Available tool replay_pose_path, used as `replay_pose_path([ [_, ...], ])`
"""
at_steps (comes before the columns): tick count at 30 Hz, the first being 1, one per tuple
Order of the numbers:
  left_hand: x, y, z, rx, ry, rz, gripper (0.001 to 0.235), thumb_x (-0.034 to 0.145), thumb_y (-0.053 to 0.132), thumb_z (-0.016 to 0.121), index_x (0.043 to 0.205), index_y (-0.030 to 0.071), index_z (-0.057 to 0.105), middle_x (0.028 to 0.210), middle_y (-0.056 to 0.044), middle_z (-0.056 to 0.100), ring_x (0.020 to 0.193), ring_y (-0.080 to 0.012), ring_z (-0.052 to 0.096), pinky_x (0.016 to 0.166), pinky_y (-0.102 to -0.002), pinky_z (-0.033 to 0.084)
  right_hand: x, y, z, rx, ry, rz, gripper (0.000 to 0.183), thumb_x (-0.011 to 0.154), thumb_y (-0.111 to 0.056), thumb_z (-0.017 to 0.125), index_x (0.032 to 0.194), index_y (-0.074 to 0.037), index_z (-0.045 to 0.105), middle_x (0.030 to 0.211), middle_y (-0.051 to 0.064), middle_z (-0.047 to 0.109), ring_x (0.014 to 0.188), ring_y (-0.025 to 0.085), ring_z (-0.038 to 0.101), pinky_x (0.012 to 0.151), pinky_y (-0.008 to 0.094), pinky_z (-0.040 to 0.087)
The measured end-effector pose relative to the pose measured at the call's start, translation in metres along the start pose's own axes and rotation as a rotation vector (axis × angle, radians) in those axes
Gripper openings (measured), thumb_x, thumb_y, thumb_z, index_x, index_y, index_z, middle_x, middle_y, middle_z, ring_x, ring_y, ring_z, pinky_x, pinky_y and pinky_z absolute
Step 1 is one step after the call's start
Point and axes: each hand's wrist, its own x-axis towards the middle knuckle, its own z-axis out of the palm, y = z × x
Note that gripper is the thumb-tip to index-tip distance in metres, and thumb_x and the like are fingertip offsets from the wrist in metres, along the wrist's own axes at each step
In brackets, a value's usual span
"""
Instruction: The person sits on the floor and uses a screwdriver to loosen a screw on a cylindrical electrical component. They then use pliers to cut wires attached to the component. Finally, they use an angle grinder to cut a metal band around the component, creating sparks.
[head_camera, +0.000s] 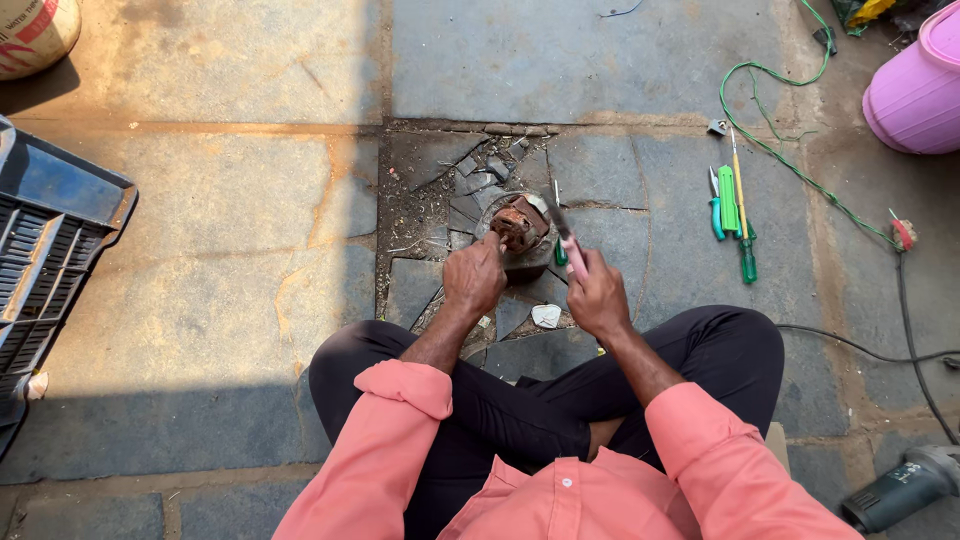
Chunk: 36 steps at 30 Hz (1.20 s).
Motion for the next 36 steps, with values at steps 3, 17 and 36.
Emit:
replay_pose_path([
  [3, 0.009, 0.005, -0.007, 0.007, 0.134, 0.062, 0.019, 0.098, 0.023, 0.054, 0.091, 0.006, 0.058, 0.071, -0.017, 0.068, 0.056, -0.0340, 0.066, 0.049, -0.051, 0.049, 0.010, -0.002, -0.015, -0.146, -0.131, 0.226, 0.025, 0.096, -0.021, 0.068, 0.106, 0.002, 0.064, 0.077, 0.016, 0.066, 0.068, 0.030, 0.067, 0.065, 0.045, 0.053],
  [17, 0.004, 0.002, -0.022, -0.077, 0.253, 0.074, 0.023, 0.103, 0.026, 0.055, 0.090, 0.007, 0.058, 0.060, -0.014, 0.062, 0.049, -0.0315, 0.058, 0.048, -0.049, 0.045, 0.003, 0.021, -0.003, 0.132, 0.020, 0.101, 0.023, 0.098, -0.019, 0.061, 0.108, 0.002, 0.062, 0.073, 0.020, 0.065, 0.063, 0.032, 0.066, 0.062, 0.048, 0.051],
  [36, 0.030, -0.002, -0.034, -0.202, 0.332, 0.025, 0.028, 0.106, 0.036, 0.053, 0.093, 0.012, 0.060, 0.064, -0.007, 0.062, 0.047, -0.0198, 0.054, 0.044, -0.042, 0.042, 0.031, -0.039, -0.026, 0.138, 0.062, -0.099, 0.018, 0.097, -0.016, 0.064, 0.101, 0.002, 0.063, 0.072, 0.018, 0.066, 0.063, 0.031, 0.067, 0.062, 0.047, 0.050],
])
